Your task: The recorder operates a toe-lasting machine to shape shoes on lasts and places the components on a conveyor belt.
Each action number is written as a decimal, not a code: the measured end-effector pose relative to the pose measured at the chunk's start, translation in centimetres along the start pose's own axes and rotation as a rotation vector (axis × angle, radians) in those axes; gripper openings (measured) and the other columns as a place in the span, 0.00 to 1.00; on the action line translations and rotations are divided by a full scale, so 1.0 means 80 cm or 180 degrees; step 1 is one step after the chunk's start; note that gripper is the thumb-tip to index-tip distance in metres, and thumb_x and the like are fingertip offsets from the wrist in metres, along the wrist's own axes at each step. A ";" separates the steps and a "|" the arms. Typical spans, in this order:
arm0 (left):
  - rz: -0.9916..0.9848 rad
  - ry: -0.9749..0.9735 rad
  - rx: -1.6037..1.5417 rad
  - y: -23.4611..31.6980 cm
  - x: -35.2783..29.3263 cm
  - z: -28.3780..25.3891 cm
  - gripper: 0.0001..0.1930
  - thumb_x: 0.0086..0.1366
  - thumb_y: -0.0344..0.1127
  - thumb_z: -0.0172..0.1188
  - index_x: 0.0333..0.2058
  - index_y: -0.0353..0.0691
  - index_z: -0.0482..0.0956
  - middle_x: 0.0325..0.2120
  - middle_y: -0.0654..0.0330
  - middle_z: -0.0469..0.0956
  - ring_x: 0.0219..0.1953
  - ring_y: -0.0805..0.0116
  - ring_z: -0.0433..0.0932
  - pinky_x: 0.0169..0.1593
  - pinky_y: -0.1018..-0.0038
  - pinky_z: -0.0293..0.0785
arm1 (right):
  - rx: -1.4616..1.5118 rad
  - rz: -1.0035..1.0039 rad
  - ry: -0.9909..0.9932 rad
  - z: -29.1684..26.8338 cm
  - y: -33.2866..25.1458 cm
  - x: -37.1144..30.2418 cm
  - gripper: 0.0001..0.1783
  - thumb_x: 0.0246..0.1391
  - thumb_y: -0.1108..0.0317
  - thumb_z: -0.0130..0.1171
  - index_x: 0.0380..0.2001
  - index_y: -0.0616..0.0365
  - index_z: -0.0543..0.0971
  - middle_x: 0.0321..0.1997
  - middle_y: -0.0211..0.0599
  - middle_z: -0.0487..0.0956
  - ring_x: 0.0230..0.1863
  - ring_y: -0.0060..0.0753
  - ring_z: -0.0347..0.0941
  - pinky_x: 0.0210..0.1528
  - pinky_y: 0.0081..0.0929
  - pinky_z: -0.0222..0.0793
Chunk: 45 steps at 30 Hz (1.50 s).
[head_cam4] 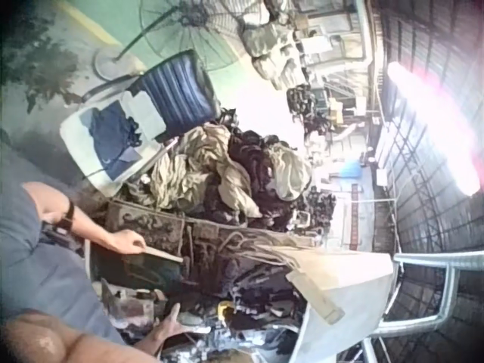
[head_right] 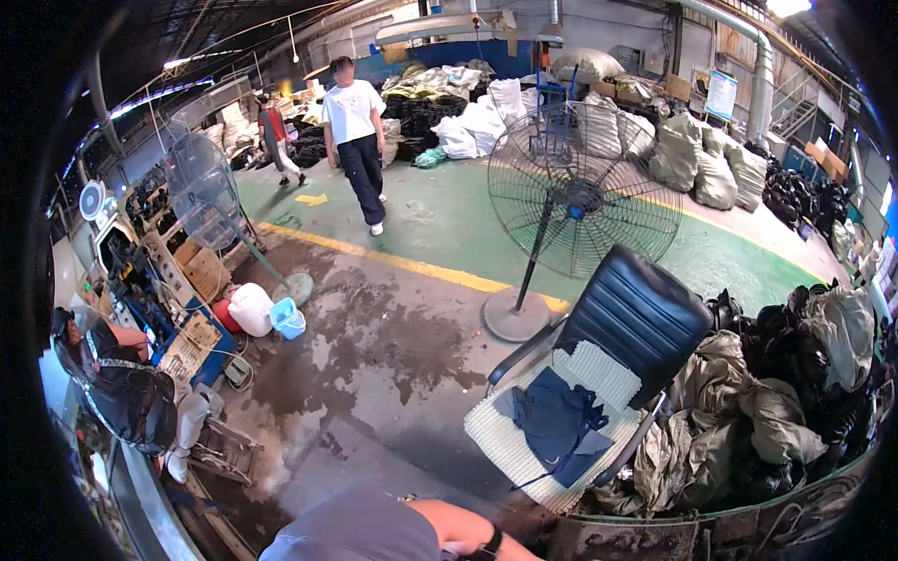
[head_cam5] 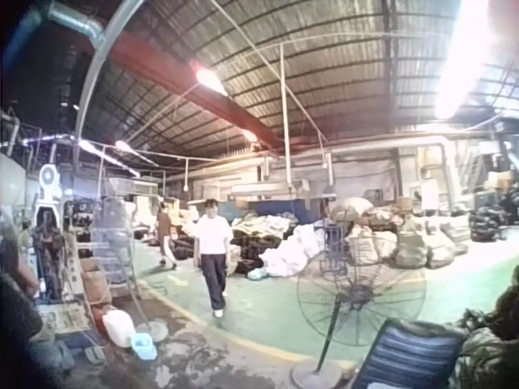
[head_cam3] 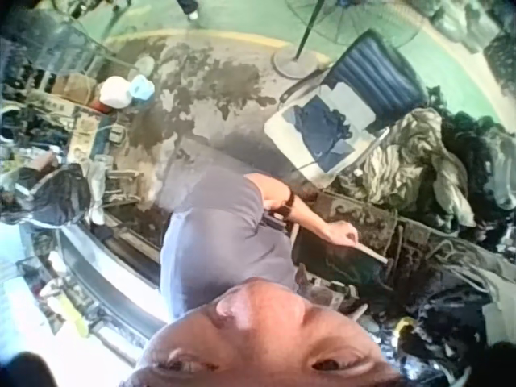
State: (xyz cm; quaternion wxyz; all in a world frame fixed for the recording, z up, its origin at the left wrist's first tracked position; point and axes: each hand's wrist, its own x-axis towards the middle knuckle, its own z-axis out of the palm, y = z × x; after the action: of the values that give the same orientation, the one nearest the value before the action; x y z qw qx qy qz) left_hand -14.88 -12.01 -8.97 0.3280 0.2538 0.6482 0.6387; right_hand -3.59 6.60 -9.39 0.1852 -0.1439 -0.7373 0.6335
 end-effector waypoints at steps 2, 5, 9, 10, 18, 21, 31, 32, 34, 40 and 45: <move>-0.0131 0.0071 0.0022 -0.020 -0.007 -0.020 0.18 0.63 0.46 0.62 0.42 0.37 0.83 0.40 0.51 0.82 0.45 0.54 0.80 0.48 0.61 0.76 | 0.0119 -0.0118 -0.0035 0.037 -0.011 0.035 0.44 0.48 0.78 0.65 0.68 0.63 0.57 0.48 0.47 0.77 0.41 0.38 0.77 0.42 0.32 0.76; -0.0134 -0.0174 0.0139 -0.027 -0.005 -0.025 0.23 0.64 0.51 0.63 0.45 0.35 0.82 0.43 0.49 0.82 0.46 0.54 0.80 0.50 0.60 0.75 | -0.0017 -0.0321 0.0725 0.033 -0.064 0.028 0.47 0.47 0.79 0.65 0.69 0.62 0.55 0.48 0.48 0.77 0.42 0.39 0.78 0.42 0.32 0.76; -0.0089 -0.0357 0.0089 0.005 0.034 -0.008 0.13 0.67 0.36 0.61 0.46 0.37 0.82 0.41 0.59 0.82 0.45 0.72 0.79 0.52 0.73 0.74 | -0.0395 -0.0605 0.3230 -0.042 -0.141 -0.078 0.49 0.46 0.80 0.64 0.71 0.61 0.52 0.49 0.48 0.76 0.43 0.39 0.78 0.43 0.31 0.76; -0.0153 -0.0410 -0.0232 0.021 0.043 0.004 0.14 0.66 0.37 0.63 0.47 0.37 0.81 0.40 0.59 0.83 0.45 0.72 0.80 0.51 0.74 0.75 | -0.0660 -0.0078 0.3246 -0.054 -0.142 -0.094 0.57 0.40 0.77 0.70 0.71 0.63 0.48 0.62 0.54 0.66 0.61 0.48 0.66 0.62 0.39 0.64; 0.0430 -0.1584 -0.1034 0.106 0.099 0.119 0.14 0.66 0.26 0.61 0.50 0.33 0.75 0.42 0.60 0.80 0.47 0.72 0.78 0.55 0.74 0.73 | -0.1904 0.0595 0.3474 -0.079 -0.115 -0.109 0.58 0.39 0.62 0.73 0.66 0.77 0.51 0.64 0.65 0.63 0.68 0.55 0.58 0.71 0.37 0.52; 0.0324 -0.1475 -0.1361 0.124 0.107 0.161 0.27 0.63 0.26 0.65 0.60 0.35 0.65 0.52 0.56 0.73 0.55 0.66 0.74 0.61 0.70 0.69 | -0.1611 0.0702 0.3380 -0.077 -0.168 -0.124 0.57 0.41 0.65 0.71 0.67 0.77 0.49 0.67 0.68 0.62 0.70 0.53 0.59 0.70 0.36 0.56; -0.0144 -0.3628 -0.2710 0.202 0.026 0.215 0.31 0.54 0.23 0.70 0.58 0.29 0.69 0.54 0.47 0.76 0.58 0.51 0.75 0.63 0.54 0.69 | -0.3662 -0.0129 0.2493 0.056 -0.254 -0.345 0.49 0.47 0.70 0.72 0.69 0.66 0.57 0.57 0.54 0.74 0.47 0.47 0.75 0.42 0.43 0.71; -0.0199 -0.3776 -0.2685 0.199 0.013 0.224 0.31 0.55 0.23 0.70 0.57 0.28 0.69 0.55 0.46 0.76 0.58 0.50 0.75 0.63 0.54 0.68 | -0.3024 0.0157 0.2446 0.069 -0.241 -0.360 0.67 0.39 0.69 0.79 0.72 0.65 0.42 0.71 0.58 0.59 0.65 0.56 0.64 0.60 0.48 0.64; -0.0413 -0.4056 -0.2656 0.193 -0.013 0.243 0.32 0.55 0.24 0.70 0.58 0.27 0.69 0.56 0.45 0.75 0.59 0.50 0.74 0.64 0.54 0.67 | -0.2332 0.0569 0.2692 0.094 -0.228 -0.404 0.69 0.37 0.67 0.81 0.72 0.65 0.41 0.72 0.59 0.56 0.69 0.57 0.58 0.65 0.46 0.59; -0.1086 -0.4452 -0.2442 0.186 -0.103 0.319 0.33 0.53 0.28 0.70 0.58 0.27 0.68 0.56 0.44 0.73 0.61 0.46 0.71 0.65 0.52 0.66 | -0.1457 -0.0289 0.3790 0.139 -0.184 -0.488 0.67 0.41 0.64 0.79 0.75 0.51 0.41 0.79 0.54 0.37 0.78 0.49 0.40 0.74 0.58 0.38; -0.1611 -0.4035 -0.1930 0.130 -0.219 0.393 0.25 0.62 0.33 0.64 0.55 0.29 0.71 0.50 0.49 0.77 0.56 0.54 0.75 0.61 0.55 0.71 | -0.0536 -0.1057 0.5398 0.142 -0.148 -0.569 0.67 0.39 0.67 0.80 0.73 0.61 0.43 0.69 0.57 0.63 0.70 0.51 0.62 0.69 0.41 0.59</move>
State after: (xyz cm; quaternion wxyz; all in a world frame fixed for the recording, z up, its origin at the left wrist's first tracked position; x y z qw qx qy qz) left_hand 19.23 -3.71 4.14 0.8313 0.3149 0.1689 0.4257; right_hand 32.02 -25.57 -3.26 0.7511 -0.4712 -0.4064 0.2207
